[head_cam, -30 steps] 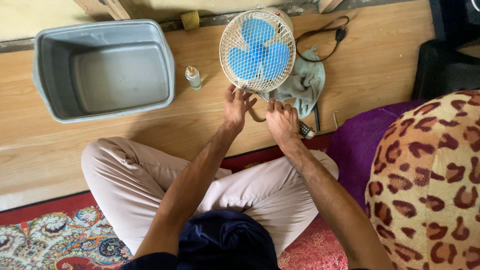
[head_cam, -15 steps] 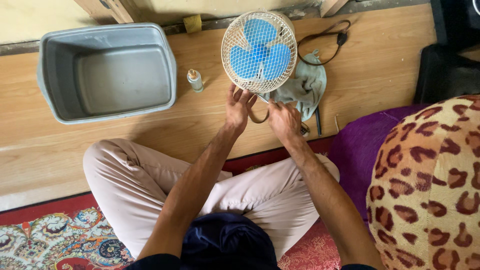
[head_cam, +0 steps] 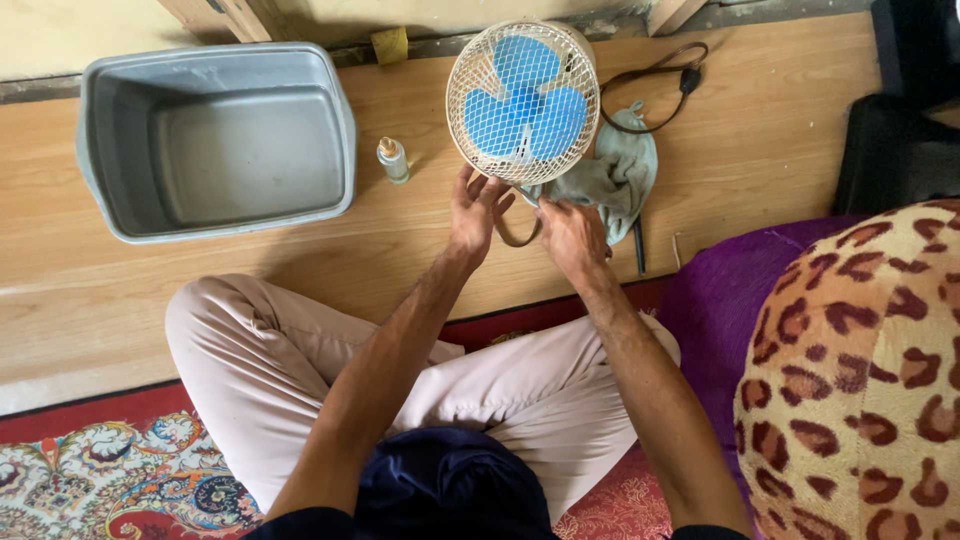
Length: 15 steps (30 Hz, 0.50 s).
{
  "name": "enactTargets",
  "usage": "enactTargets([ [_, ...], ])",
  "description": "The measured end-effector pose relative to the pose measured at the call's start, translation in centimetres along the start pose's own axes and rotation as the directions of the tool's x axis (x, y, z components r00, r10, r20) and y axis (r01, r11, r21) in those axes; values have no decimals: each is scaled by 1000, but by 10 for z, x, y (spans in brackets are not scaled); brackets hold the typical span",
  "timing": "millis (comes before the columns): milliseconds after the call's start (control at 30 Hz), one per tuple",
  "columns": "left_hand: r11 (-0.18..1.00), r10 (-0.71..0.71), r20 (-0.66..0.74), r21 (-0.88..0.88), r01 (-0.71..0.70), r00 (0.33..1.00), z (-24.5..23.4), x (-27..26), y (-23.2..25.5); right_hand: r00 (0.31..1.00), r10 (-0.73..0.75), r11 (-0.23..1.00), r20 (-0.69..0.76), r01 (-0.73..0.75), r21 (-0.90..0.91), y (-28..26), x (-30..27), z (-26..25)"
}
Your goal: The person sits on the floor and uses a screwdriver to remove screws from the front grille of a small electric fan. They then remove the grille and the fan blade, placing the parts on the floor.
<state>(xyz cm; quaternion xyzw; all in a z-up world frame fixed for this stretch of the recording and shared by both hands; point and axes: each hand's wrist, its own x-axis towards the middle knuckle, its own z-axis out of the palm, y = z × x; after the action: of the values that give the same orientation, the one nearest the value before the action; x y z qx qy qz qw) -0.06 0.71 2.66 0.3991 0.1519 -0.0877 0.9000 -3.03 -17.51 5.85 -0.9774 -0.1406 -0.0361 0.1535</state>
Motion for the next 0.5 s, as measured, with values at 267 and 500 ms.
enactTargets([
  [267,965,-123,-18,230,124,992,3,-1,21,998,-43,999,54,41,31,3,15,-34],
  [500,979,-114,54,174,103,992,-1,9,8,975,-73,994,208,88,-62,-15,41,-78],
])
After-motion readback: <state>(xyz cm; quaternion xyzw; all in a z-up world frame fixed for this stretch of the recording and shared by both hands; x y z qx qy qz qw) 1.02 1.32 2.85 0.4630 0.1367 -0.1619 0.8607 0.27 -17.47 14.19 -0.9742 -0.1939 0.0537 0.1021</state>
